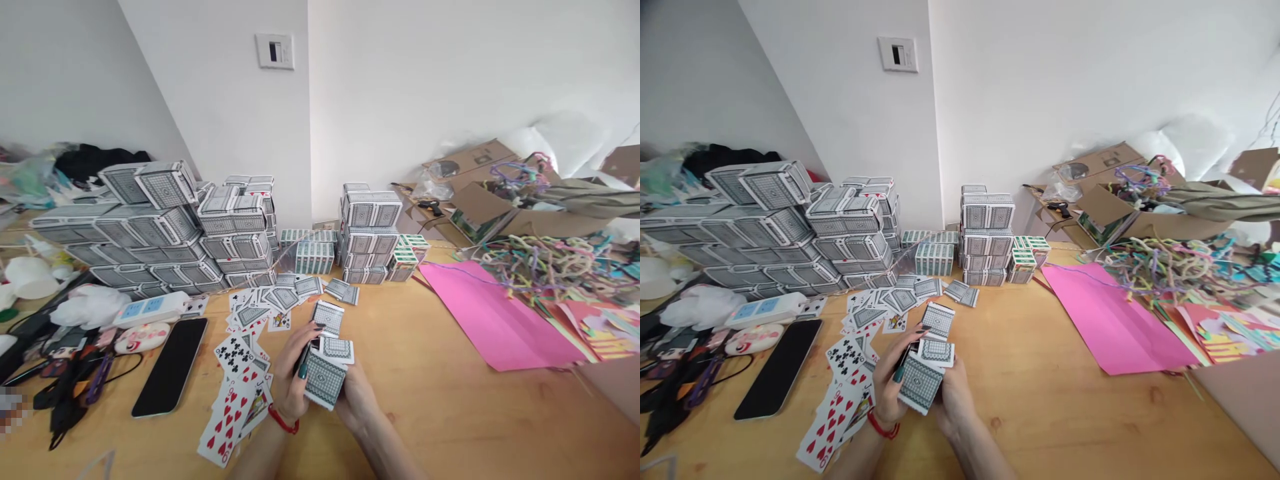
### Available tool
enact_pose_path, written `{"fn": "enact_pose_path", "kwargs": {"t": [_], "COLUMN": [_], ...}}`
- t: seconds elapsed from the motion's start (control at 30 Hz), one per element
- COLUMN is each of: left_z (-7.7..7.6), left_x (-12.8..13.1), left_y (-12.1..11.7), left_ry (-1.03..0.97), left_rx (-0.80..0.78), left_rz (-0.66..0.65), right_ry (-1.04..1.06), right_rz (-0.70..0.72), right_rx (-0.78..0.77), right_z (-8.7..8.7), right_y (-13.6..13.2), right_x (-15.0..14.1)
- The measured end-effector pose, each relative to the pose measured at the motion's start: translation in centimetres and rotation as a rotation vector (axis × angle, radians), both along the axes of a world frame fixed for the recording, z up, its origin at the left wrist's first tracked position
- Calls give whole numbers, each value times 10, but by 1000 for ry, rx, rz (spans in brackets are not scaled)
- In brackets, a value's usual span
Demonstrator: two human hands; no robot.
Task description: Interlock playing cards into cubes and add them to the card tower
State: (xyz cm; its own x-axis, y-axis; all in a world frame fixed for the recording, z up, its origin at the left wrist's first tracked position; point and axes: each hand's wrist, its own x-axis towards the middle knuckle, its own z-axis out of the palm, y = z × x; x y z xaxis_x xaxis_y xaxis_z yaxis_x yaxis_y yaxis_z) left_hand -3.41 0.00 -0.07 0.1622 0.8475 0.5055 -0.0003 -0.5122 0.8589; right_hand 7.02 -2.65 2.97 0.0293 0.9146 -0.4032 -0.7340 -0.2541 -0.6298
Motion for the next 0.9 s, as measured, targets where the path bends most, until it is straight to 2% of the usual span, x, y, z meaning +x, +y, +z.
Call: {"fn": "enact_pose_path", "kwargs": {"t": [0.23,0.4,0.67,0.9], "left_z": [-5,-3,-4,-7], "left_x": [1,2,2,3], "left_y": [1,0,1,2], "left_ry": [-11,0,-2,21], "left_rx": [25,3,28,81], "left_rz": [7,36,6,10], "right_ry": [-12,25,188,136], "right_rz": [25,-11,4,11], "right_rx": [23,70,-130,-76], "right_z": [2,3,-2,2], "right_y": [4,3,1,2], "right_x": [6,0,3,1]}}
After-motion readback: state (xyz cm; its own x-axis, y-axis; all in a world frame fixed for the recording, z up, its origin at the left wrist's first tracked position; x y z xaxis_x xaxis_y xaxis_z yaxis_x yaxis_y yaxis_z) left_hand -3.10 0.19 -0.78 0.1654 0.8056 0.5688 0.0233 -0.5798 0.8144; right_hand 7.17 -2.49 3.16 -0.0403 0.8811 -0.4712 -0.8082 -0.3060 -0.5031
